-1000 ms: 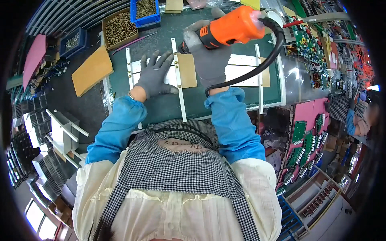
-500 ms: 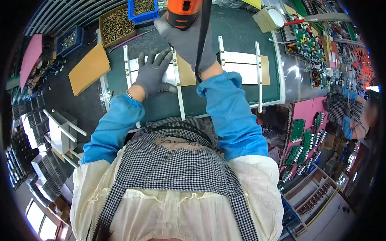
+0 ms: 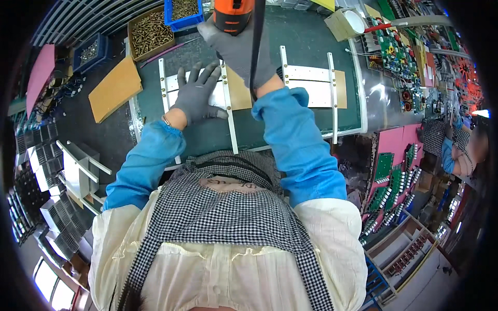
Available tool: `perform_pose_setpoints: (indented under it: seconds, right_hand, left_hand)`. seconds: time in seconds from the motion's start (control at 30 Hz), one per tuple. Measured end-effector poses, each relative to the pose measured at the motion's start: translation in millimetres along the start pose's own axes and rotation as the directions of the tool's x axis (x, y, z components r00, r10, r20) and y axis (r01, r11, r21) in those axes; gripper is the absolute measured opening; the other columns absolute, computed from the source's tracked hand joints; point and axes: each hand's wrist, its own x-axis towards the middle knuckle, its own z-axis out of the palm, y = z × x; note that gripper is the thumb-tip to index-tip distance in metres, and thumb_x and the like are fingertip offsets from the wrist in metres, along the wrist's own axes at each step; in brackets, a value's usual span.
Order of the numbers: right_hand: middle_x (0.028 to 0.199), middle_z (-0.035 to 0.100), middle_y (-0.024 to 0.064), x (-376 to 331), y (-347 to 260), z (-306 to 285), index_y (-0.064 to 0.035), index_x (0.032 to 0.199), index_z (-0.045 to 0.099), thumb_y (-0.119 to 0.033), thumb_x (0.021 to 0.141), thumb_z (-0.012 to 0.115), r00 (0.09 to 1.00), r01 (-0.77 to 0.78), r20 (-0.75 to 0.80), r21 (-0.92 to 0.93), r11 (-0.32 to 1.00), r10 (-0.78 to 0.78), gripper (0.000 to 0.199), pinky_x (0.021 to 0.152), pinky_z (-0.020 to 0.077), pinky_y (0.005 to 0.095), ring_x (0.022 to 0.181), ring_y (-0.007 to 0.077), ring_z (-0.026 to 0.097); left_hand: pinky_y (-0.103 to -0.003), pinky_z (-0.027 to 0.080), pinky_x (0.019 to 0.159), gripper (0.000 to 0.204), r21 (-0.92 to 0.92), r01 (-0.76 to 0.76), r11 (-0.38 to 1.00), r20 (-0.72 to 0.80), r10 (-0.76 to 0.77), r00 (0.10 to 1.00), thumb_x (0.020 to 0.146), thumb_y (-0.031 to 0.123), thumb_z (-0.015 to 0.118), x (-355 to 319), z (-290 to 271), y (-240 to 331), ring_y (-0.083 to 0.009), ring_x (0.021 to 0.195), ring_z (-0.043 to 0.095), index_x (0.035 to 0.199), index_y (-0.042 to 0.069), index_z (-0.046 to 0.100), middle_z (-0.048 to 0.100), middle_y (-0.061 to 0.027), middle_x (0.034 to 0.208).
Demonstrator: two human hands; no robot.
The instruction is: Assembling metal brackets and orange panels using an electric screwdriver in a factory setting.
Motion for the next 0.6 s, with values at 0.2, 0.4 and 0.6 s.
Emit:
perform_pose_setpoints:
  seconds: [0.2, 0.4, 0.6]
  right_hand:
    - [0.083, 0.062, 0.0038, -17, -30, -13, -0.0007, 0.14, 0.037, 0.013, 0.079, 0.061, 0.96, -0.178, -0.162, 0.281, 0.943, 0.23, 0.067, 0.061, 0.0492, 0.0255, 0.068, 0.0098, 0.058]
    - [0.088, 0.065, 0.009, -37, -12, -21, 0.0046, 0.135, 0.041, 0.001, 0.083, 0.063, 0.986, -0.02, -0.162, 0.122, 0.992, 0.04, 0.057, 0.077, 0.0581, 0.0398, 0.08, 0.0227, 0.069]
    - [0.082, 0.066, 0.0013, -41, 0, -13, -0.0028, 0.09, 0.065, -0.001, 0.078, 0.071, 0.969, -0.028, -0.234, 0.232, 0.972, 0.084, 0.013, 0.064, 0.0523, 0.0262, 0.071, 0.0102, 0.063]
  left_hand:
    - [-0.067, 0.002, 0.115, 0.124, 0.018, -0.013, 1.0, 0.041, 0.012, 0.999, 0.056, 0.074, 0.074, -3, 0, 2, -0.0368, 0.148, 0.019, 0.153, 0.012, 0.03, 0.028, -0.0041, 0.16]
    - [-0.067, 0.002, 0.114, 0.131, 0.054, 0.006, 0.999, 0.077, -0.011, 0.997, 0.052, 0.078, 0.072, 0, -2, 0, -0.0395, 0.149, 0.017, 0.155, 0.013, 0.025, 0.026, -0.007, 0.161]
    - [-0.066, 0.001, 0.115, 0.125, 0.058, -0.003, 0.998, 0.052, 0.0, 0.999, 0.056, 0.076, 0.073, -1, -2, 1, -0.0375, 0.149, 0.016, 0.154, 0.012, 0.029, 0.029, -0.006, 0.159]
